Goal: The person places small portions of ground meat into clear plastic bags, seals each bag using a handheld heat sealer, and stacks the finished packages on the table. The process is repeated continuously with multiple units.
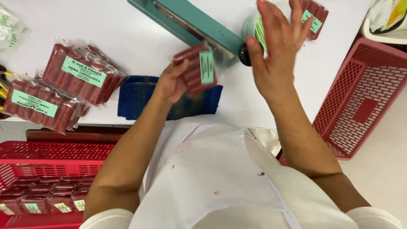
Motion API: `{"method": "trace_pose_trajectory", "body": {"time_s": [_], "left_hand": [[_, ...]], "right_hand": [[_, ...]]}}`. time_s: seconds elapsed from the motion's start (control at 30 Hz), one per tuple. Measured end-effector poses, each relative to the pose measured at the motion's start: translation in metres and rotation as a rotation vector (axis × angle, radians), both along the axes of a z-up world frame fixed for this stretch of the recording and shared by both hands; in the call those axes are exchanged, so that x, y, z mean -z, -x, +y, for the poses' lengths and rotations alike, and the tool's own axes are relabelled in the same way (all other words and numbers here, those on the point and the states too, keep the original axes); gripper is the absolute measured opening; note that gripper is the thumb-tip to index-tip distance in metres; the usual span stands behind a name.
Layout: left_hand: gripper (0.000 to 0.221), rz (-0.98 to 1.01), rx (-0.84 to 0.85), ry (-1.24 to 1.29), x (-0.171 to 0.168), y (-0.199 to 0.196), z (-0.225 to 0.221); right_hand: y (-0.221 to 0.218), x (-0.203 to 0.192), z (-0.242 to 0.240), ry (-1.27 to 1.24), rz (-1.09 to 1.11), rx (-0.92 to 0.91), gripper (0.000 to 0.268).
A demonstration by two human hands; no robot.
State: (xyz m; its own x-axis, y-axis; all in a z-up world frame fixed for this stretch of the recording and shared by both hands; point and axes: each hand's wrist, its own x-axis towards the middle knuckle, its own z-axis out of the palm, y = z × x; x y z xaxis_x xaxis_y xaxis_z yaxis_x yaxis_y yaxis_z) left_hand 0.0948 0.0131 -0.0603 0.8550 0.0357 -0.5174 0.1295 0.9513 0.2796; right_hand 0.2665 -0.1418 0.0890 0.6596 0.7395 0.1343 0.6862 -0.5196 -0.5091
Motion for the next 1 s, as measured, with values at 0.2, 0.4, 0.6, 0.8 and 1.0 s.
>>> {"method": "trace_pose_trajectory", "body": {"time_s": [0.2,0.4,0.6,0.8,1.0], "left_hand": [[0.065,-0.234,-0.400,0.127,0.022,-0.023,-0.011],[0.063,-0.166,-0.395,0.175,0.022,-0.023,-0.007],[0.058,0.006,-0.441,0.203,0.034,-0.020,-0.016],[0.052,-0.082,-0.481,0.152,0.028,-0.025,-0.020],[0.053,-0.010,-0.492,0.132,0.029,-0.022,-0.019]], "right_hand": [[-0.010,0.044,0.019,0.267,-0.044,0.024,0.049],[-0.011,0.080,0.010,0.239,0.003,0.058,0.043],[-0.004,0.110,0.009,0.115,0.053,0.134,0.051],[-0.008,0.119,0.007,0.122,-0.016,0.107,0.057],[-0.006,0.115,0.012,0.091,-0.005,0.095,0.062]]}}
